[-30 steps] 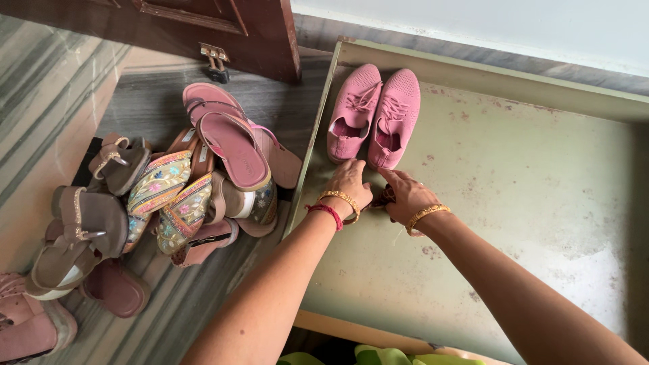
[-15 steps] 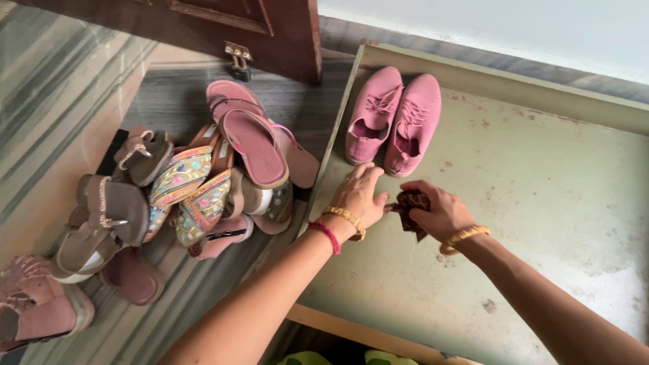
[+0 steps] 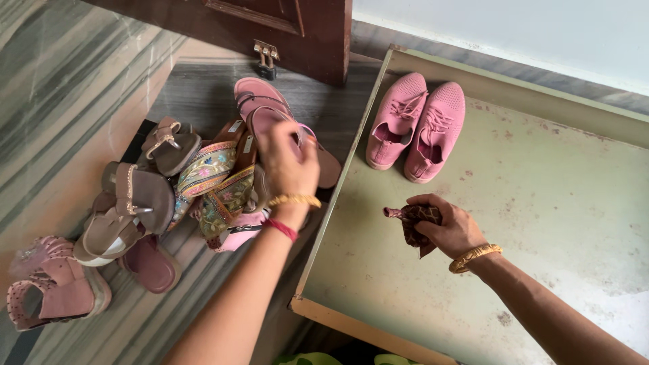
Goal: The person removes shoes from a pile on the floor and places them into a green metal shoe rack. They handle pink sneakers, sandals, and embellished flats, arranging them neatly inside the rack using a cloth to wipe surfaces as needed.
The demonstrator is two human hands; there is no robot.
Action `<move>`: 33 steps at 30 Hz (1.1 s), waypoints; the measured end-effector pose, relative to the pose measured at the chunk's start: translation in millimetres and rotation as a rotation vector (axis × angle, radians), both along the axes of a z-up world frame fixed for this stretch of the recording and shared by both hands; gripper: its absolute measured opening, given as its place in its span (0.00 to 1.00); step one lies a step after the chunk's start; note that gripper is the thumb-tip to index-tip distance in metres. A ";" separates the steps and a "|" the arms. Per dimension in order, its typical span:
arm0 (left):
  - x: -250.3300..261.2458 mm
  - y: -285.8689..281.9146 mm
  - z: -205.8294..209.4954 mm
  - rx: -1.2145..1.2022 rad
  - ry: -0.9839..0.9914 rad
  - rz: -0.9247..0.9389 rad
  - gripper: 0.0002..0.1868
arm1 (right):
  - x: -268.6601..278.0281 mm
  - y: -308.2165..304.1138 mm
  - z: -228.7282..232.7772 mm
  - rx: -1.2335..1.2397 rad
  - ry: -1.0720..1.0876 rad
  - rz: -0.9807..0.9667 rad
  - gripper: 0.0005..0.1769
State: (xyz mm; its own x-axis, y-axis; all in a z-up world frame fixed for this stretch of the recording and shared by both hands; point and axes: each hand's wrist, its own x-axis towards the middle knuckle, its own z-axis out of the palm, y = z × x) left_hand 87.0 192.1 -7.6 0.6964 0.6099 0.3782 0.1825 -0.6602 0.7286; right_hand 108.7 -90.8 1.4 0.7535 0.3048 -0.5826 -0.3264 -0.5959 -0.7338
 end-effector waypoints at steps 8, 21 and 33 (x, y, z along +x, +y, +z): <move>38.0 103.1 -39.7 -0.188 0.189 0.275 0.30 | -1.9 2.1 -2.2 -0.063 -0.048 0.061 0.26; 5.9 19.6 79.4 -0.392 -0.062 -0.296 0.12 | 2.7 -35.7 36.9 0.105 -0.025 -0.054 0.25; -23.2 -132.6 15.2 -0.353 0.129 -1.020 0.15 | -27.5 -146.9 68.8 0.194 -0.143 -0.471 0.24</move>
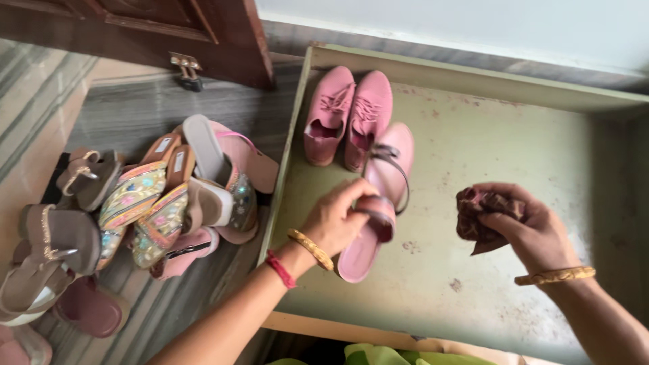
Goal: The person removes shoes from a pile on the floor and places them into a green metal shoe rack. They handle pink sneakers, sandals, and embellished flats, arranging them neatly inside the rack using a cloth to wipe surfaces as needed.
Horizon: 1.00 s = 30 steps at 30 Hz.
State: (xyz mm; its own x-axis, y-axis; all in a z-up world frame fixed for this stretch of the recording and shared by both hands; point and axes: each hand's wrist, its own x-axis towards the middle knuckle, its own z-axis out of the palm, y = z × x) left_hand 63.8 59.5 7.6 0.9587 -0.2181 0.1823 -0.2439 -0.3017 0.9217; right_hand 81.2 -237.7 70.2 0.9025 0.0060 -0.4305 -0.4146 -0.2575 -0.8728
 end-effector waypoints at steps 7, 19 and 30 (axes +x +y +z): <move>-9.9 -40.9 -66.6 0.124 0.249 -0.186 0.20 | -15.6 -21.2 -37.3 -0.309 0.125 0.117 0.23; -52.2 -33.4 -62.0 0.576 0.232 0.031 0.18 | -5.3 -1.5 -56.2 -0.591 0.029 0.292 0.25; -72.7 -40.5 -115.2 0.957 -0.091 -0.090 0.09 | 29.1 93.2 -138.1 -0.643 -0.783 0.593 0.12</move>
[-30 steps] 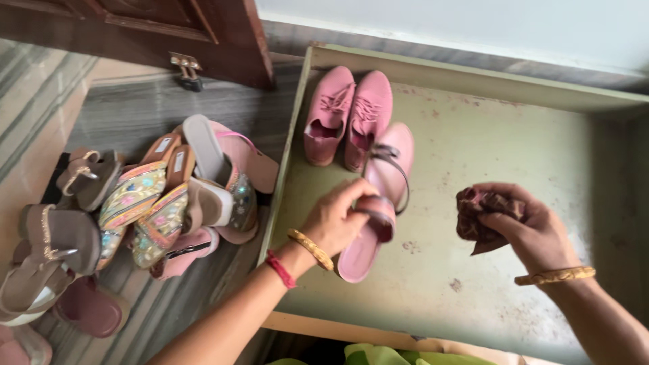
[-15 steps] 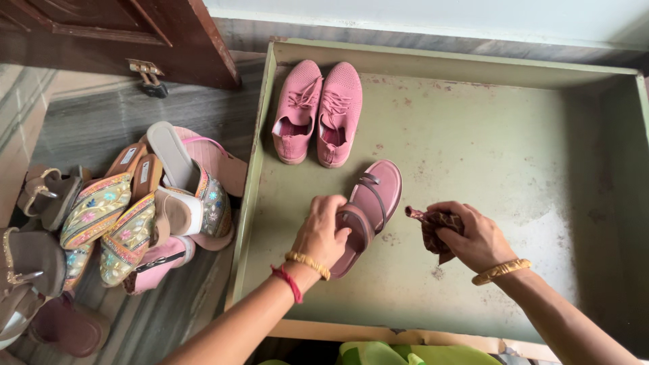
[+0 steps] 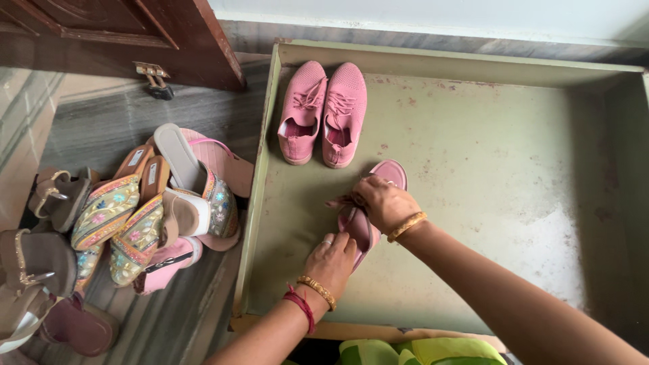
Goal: The person removes shoes from a pile on the floor and places them into a green metal shoe rack. They handle pink sneakers, sandals, and embellished flats, arranging them neatly inside the rack using a cloth to wipe surfaces as needed.
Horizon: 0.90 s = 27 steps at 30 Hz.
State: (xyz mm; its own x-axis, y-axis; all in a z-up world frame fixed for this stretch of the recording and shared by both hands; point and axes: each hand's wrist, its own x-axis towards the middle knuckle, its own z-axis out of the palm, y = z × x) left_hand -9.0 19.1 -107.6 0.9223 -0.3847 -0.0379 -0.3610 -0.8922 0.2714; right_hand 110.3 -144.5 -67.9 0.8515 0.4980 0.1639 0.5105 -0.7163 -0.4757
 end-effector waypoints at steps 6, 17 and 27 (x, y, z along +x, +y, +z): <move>2.1 -6.3 -4.7 0.002 -0.001 0.063 0.08 | -7.2 -1.8 14.2 -0.263 0.410 -0.040 0.24; 0.1 -10.3 -5.6 0.022 0.039 0.064 0.14 | 47.2 -48.6 30.3 -0.058 0.412 -0.309 0.17; 1.3 -10.2 -1.6 0.080 0.099 0.045 0.13 | -1.6 -58.6 -22.3 -0.266 0.455 -0.251 0.18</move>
